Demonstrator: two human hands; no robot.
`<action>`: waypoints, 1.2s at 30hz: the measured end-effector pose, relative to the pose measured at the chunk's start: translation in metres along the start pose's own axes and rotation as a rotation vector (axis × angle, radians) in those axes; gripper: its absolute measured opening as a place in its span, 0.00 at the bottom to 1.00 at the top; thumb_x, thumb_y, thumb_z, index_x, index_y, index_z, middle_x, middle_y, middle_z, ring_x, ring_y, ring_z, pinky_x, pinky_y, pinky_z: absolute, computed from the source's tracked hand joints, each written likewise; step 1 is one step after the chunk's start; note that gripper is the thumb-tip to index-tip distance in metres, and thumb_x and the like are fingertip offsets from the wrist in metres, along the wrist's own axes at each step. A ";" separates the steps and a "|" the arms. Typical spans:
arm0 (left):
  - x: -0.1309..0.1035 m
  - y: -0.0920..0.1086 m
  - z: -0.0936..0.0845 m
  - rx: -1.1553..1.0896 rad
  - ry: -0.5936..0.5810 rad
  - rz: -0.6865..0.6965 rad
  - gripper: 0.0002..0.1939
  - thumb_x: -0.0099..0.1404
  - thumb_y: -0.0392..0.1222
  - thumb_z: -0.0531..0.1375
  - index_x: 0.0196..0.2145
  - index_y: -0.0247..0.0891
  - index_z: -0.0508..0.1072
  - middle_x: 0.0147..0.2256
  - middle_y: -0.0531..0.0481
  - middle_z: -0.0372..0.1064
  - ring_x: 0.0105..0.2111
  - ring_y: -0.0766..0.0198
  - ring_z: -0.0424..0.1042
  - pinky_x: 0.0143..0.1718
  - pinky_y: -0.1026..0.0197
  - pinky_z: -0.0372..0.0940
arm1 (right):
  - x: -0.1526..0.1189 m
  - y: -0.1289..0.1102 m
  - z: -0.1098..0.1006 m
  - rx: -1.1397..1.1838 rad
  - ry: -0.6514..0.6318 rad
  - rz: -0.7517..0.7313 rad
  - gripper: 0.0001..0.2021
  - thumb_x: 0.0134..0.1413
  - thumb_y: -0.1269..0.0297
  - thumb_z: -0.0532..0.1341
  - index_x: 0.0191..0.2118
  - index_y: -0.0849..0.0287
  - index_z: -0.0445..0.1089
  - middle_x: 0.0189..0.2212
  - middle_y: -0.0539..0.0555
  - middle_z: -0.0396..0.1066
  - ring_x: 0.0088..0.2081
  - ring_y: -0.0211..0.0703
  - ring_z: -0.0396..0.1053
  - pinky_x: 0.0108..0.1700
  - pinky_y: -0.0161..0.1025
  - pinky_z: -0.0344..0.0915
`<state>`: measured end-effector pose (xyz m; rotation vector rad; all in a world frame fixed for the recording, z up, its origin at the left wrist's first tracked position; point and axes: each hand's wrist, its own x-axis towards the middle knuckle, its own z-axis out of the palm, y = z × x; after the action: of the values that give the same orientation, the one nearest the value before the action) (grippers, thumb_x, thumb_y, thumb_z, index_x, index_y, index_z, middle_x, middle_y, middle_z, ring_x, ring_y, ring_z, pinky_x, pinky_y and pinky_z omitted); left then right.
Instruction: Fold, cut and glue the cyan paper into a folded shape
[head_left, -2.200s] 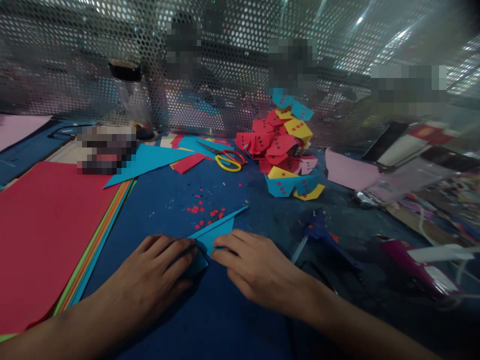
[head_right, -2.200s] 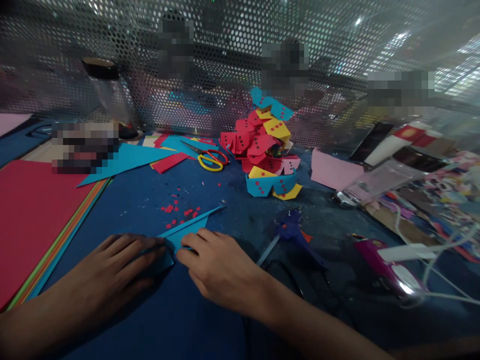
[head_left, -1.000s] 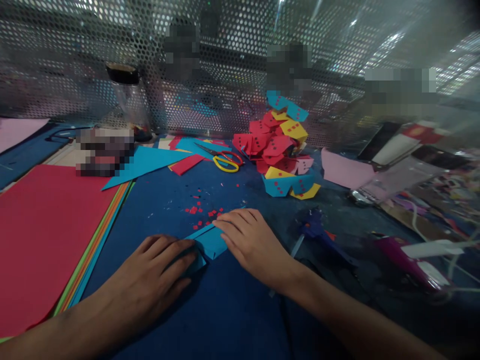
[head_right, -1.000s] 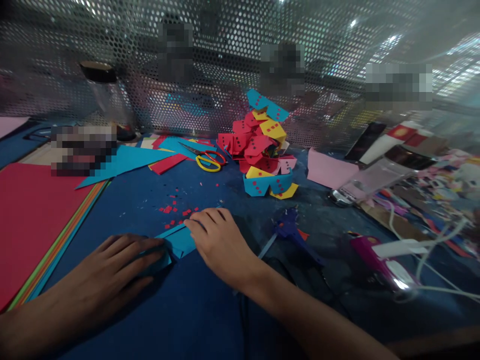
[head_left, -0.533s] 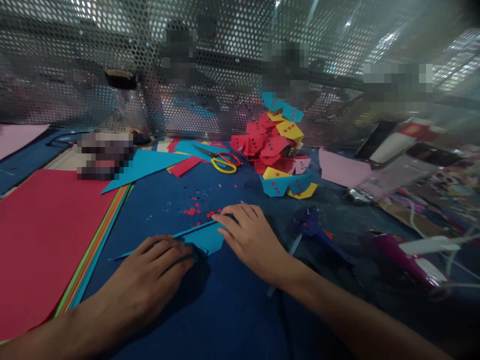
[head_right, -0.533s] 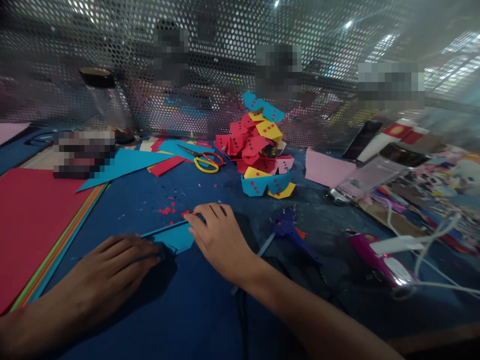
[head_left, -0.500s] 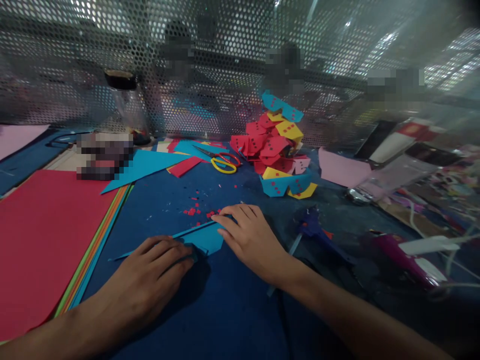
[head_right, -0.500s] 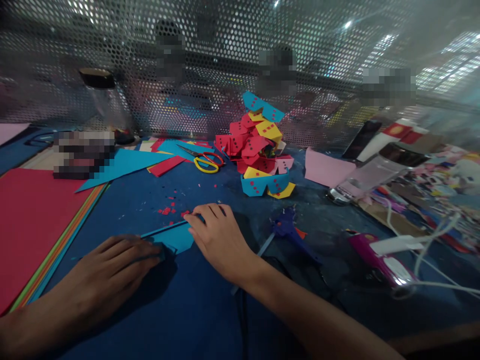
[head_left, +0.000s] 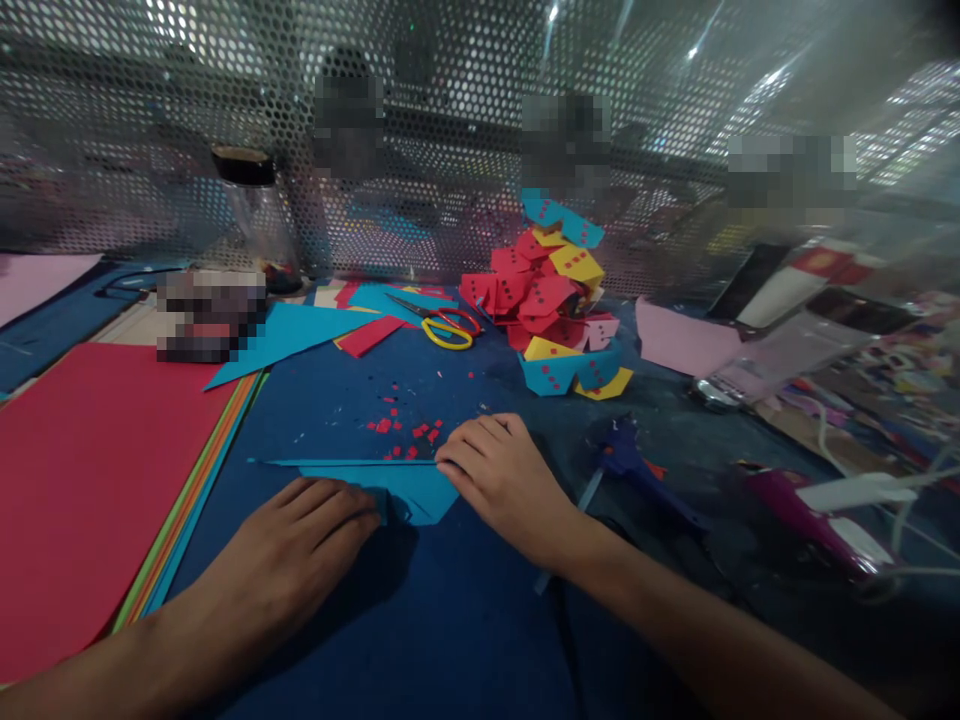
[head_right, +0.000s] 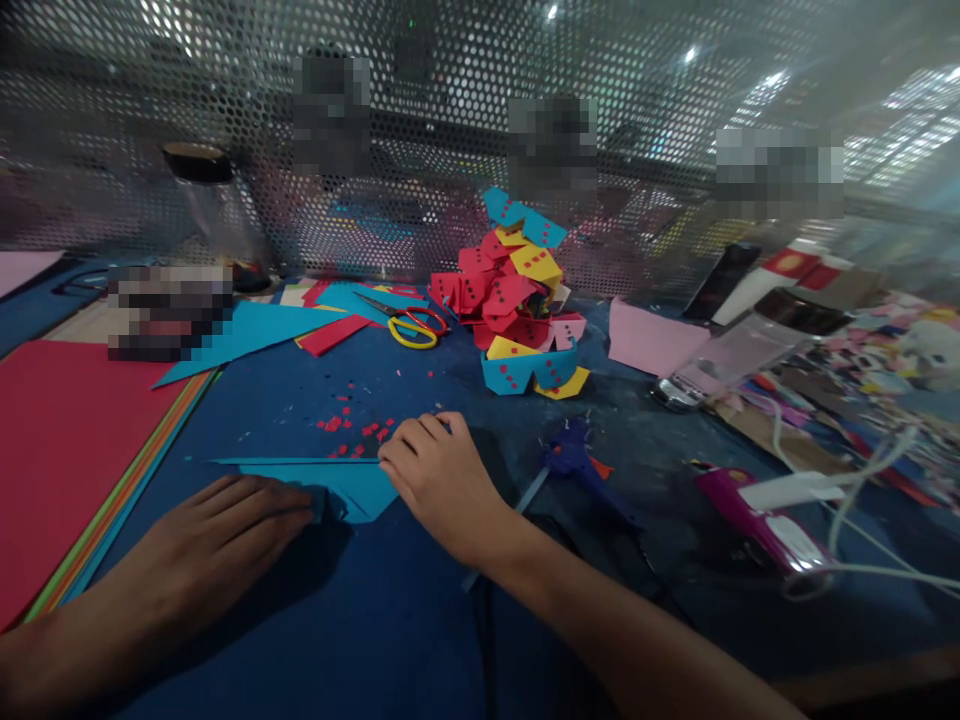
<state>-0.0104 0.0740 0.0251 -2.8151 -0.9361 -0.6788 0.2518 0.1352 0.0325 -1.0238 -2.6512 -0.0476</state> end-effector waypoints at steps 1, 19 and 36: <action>0.001 0.000 -0.001 0.009 0.002 0.000 0.17 0.76 0.30 0.47 0.45 0.34 0.75 0.41 0.46 0.77 0.39 0.59 0.75 0.41 0.55 0.67 | -0.001 0.000 -0.001 0.001 0.006 -0.004 0.10 0.71 0.68 0.55 0.41 0.58 0.73 0.40 0.53 0.76 0.43 0.44 0.68 0.49 0.46 0.53; -0.004 -0.002 0.005 -0.033 0.012 -0.100 0.14 0.75 0.29 0.48 0.43 0.37 0.72 0.38 0.48 0.74 0.34 0.61 0.71 0.35 0.59 0.66 | -0.003 -0.015 -0.014 0.445 0.011 0.300 0.06 0.60 0.72 0.62 0.41 0.55 0.70 0.39 0.50 0.77 0.43 0.43 0.73 0.48 0.43 0.63; -0.001 -0.001 0.005 -0.064 -0.052 -0.129 0.14 0.75 0.29 0.47 0.44 0.36 0.72 0.37 0.46 0.73 0.34 0.59 0.72 0.32 0.59 0.69 | 0.003 -0.018 -0.014 0.531 -0.187 0.467 0.08 0.57 0.75 0.64 0.39 0.55 0.71 0.38 0.49 0.75 0.40 0.41 0.69 0.48 0.45 0.60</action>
<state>-0.0098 0.0755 0.0199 -2.8601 -1.1328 -0.6649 0.2416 0.1216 0.0480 -1.4524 -2.2913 0.8348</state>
